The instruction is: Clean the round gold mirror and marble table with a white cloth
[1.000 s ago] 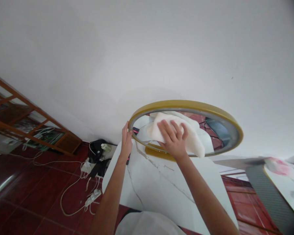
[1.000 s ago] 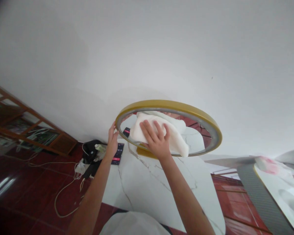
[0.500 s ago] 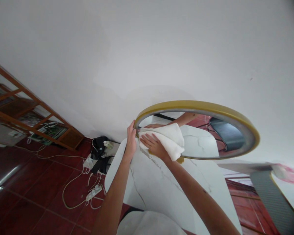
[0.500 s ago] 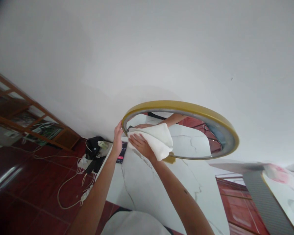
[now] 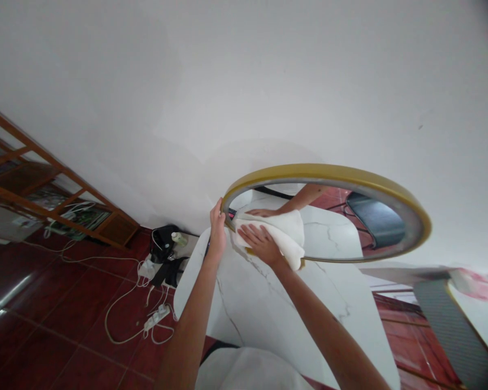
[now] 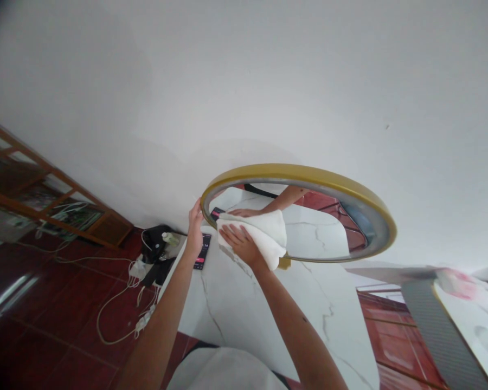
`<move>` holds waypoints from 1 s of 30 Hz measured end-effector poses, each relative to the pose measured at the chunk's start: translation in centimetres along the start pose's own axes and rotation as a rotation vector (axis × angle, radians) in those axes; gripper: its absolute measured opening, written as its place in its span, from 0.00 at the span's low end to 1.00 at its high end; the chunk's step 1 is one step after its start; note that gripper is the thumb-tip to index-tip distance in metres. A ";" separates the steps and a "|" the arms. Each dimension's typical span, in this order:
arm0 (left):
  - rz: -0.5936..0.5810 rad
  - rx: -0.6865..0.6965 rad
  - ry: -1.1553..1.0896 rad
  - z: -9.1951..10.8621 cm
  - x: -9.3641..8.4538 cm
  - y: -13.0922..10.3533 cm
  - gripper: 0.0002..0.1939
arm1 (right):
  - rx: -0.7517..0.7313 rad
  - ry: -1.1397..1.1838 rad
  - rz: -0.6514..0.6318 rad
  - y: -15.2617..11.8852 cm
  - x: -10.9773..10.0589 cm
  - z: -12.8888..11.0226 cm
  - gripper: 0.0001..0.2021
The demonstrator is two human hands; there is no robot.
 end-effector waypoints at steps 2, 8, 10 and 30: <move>-0.001 0.008 0.004 -0.2 -0.1 0.1 0.26 | -0.044 0.016 -0.041 -2.0 2.1 -0.3 0.31; 0.011 0.012 0.048 0.0 0.1 0.0 0.27 | 0.024 0.017 -0.021 -1.5 0.1 0.2 0.30; 0.030 0.011 0.055 0.2 0.2 -0.1 0.27 | 0.107 -0.039 0.040 -0.1 -2.5 0.7 0.29; 0.086 -0.009 0.078 -1.8 0.9 -1.5 0.28 | 0.206 -0.028 -0.001 -1.6 -4.3 1.7 0.32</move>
Point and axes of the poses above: each hand's wrist, its own y-axis towards the middle knuckle, its own x-axis out of the palm, z = x × y, the point moved 2 cm from there along y, towards the middle knuckle, and after that the axes turned 7 degrees about -x, right-handed, at the moved point
